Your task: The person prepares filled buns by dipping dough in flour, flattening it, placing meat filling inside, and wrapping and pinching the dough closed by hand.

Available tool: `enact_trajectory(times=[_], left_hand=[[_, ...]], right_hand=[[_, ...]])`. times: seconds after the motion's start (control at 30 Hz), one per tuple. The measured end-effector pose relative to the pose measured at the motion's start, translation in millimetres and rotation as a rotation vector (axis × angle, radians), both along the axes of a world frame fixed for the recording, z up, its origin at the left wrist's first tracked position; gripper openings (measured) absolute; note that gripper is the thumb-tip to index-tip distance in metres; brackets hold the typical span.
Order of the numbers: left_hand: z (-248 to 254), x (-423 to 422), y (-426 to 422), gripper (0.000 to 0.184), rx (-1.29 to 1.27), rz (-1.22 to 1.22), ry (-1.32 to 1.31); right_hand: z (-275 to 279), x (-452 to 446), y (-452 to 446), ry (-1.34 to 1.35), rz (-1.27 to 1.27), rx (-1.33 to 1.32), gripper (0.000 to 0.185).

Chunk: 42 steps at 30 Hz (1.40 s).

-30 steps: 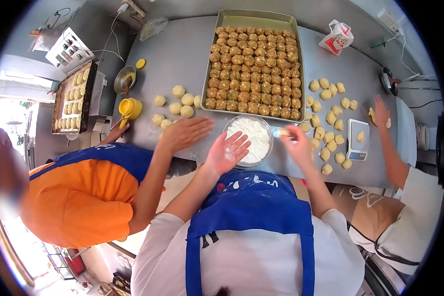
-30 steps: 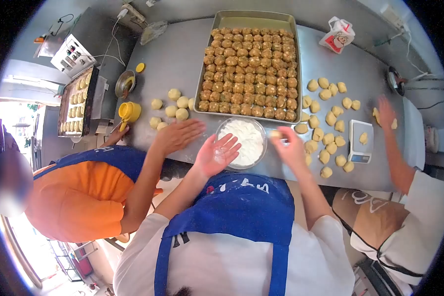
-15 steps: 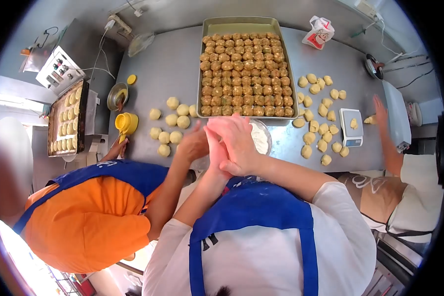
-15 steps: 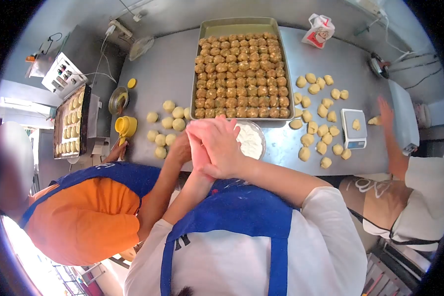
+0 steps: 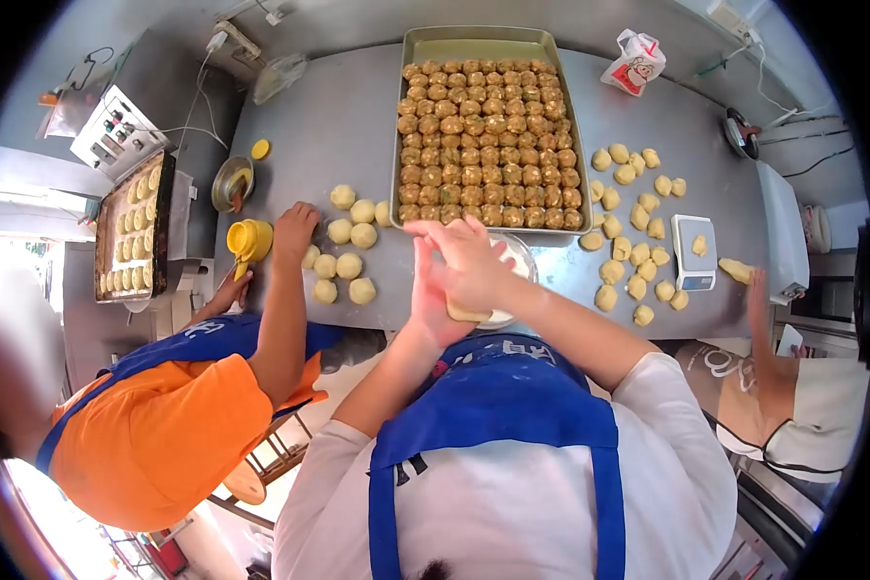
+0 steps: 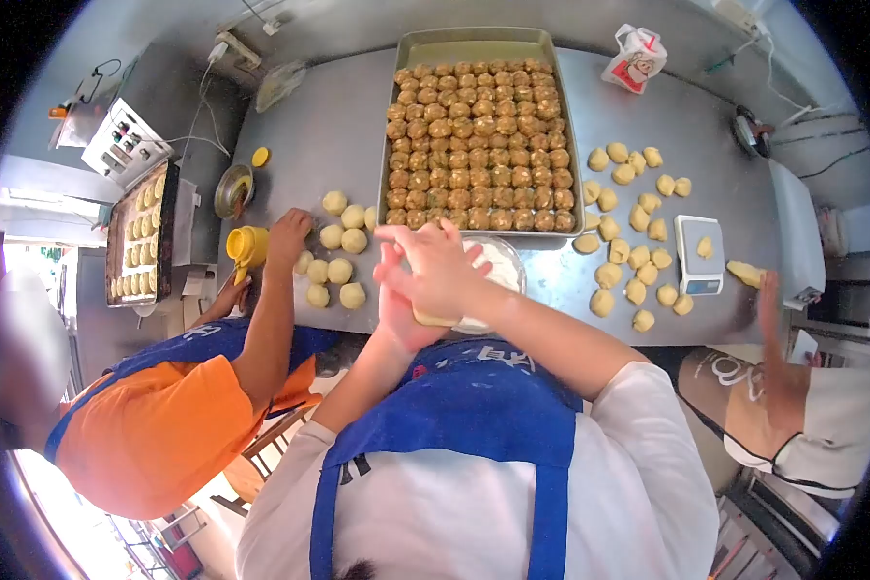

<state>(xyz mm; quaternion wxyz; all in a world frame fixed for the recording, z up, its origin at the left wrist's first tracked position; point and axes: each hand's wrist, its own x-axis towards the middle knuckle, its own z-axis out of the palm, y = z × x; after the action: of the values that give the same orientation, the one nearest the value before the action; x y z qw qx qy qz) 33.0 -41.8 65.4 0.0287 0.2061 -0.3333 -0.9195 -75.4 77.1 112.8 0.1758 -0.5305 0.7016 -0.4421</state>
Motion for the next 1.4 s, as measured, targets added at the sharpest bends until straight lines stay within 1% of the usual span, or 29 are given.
enact_trajectory(times=[0.07,0.1,0.17,0.23,0.3,0.33,0.43,0.47,0.5,0.57,0.6,0.63,0.67,0.7,0.73,0.77,0.8,0.83,0.87,0.9,0.93,1.0,1.1,1.17,1.2,1.23,1.27,1.3,1.4], left_hand=[[21,-11,50,0.057,0.193,-0.058,0.007],[28,-17,57,0.063,0.208,-0.08,0.005],[34,-24,59,0.077,0.209,-0.112,0.012],[44,-26,51,0.09,0.231,-0.128,-0.004],[54,-26,41,0.104,0.219,-0.156,-0.039],[60,-26,34,0.111,0.223,-0.178,-0.049],[66,-44,34,0.116,0.518,0.089,0.2],[70,-57,38,0.112,0.524,0.274,0.132],[54,-62,37,0.112,0.526,0.282,0.131],[15,-70,34,0.094,0.625,0.205,0.103],[6,-76,40,0.063,0.527,0.203,0.089],[0,-80,42,0.063,0.526,0.205,0.087],[-9,-81,43,0.052,0.521,0.273,-0.079],[-15,-81,43,0.042,0.514,0.342,-0.248],[-15,-79,39,0.035,0.666,0.33,-0.19],[-14,-79,38,0.035,0.661,0.337,-0.193],[-11,-80,36,0.034,0.623,0.304,-0.285],[-8,-80,35,0.034,0.584,0.269,-0.379],[1,-79,35,0.034,0.584,0.269,-0.41],[-13,-70,35,0.034,0.582,0.27,-0.416],[-39,-57,35,0.034,0.602,0.33,-0.314],[-50,-50,35,0.034,0.621,0.39,-0.211],[-31,-49,40,0.033,0.505,0.468,-0.323],[-25,-48,41,0.032,0.388,0.331,-0.287],[-20,-48,41,0.032,0.388,0.33,-0.277],[-13,-50,41,0.033,0.243,0.32,-0.27],[-8,-51,41,0.035,0.1,0.313,-0.263],[-5,-53,42,0.035,0.104,0.321,-0.257],[-2,-69,43,0.041,0.031,0.367,-0.246]], right_hand=[[-35,-8,-9,-0.31,-0.137,0.078,0.036],[-22,-13,-9,-0.309,-0.141,0.073,0.036],[13,-20,1,0.008,-0.025,-0.037,0.038],[4,-38,-3,-0.063,0.004,-0.018,0.038],[-29,-54,-9,-0.041,0.169,-0.21,0.028],[23,-60,8,0.33,0.075,-0.297,0.019],[28,-71,25,0.328,0.174,-0.43,0.022],[23,-73,27,0.254,0.121,-0.441,0.028],[16,-82,24,0.25,0.128,-0.439,0.028],[3,-108,19,0.144,-0.009,-0.134,0.033],[-1,-131,20,0.079,-0.044,0.016,0.035],[-26,-158,17,0.023,-0.188,0.0,0.036],[-38,-196,11,0.06,-0.308,0.034,0.03],[-66,-240,2,-0.038,-0.46,-0.067,0.028],[-80,-278,0,-0.06,-0.652,0.006,0.032],[-118,-323,-4,0.148,-0.8,0.064,0.04],[-139,-350,-4,0.27,-0.809,0.255,0.045],[-145,-350,-9,0.264,-0.807,0.252,0.045],[-151,-348,-12,0.392,-0.851,0.363,0.046],[-158,-346,-16,0.524,-0.891,0.472,0.047],[-167,-342,-21,0.532,-0.933,0.452,0.048],[-164,-329,-23,0.493,-0.979,0.398,0.049],[-166,-327,-18,0.405,-0.995,0.37,0.052],[-149,-329,-14,0.221,-0.945,0.28,0.047],[-141,-325,-15,0.265,-0.986,0.198,0.044],[-124,-316,-15,0.274,-0.985,0.19,0.044],[-107,-303,-13,0.133,-0.874,-0.009,0.04],[-89,-283,-10,-0.011,-0.75,-0.197,0.037],[-40,-190,13,-0.101,-0.497,-0.354,0.029]])
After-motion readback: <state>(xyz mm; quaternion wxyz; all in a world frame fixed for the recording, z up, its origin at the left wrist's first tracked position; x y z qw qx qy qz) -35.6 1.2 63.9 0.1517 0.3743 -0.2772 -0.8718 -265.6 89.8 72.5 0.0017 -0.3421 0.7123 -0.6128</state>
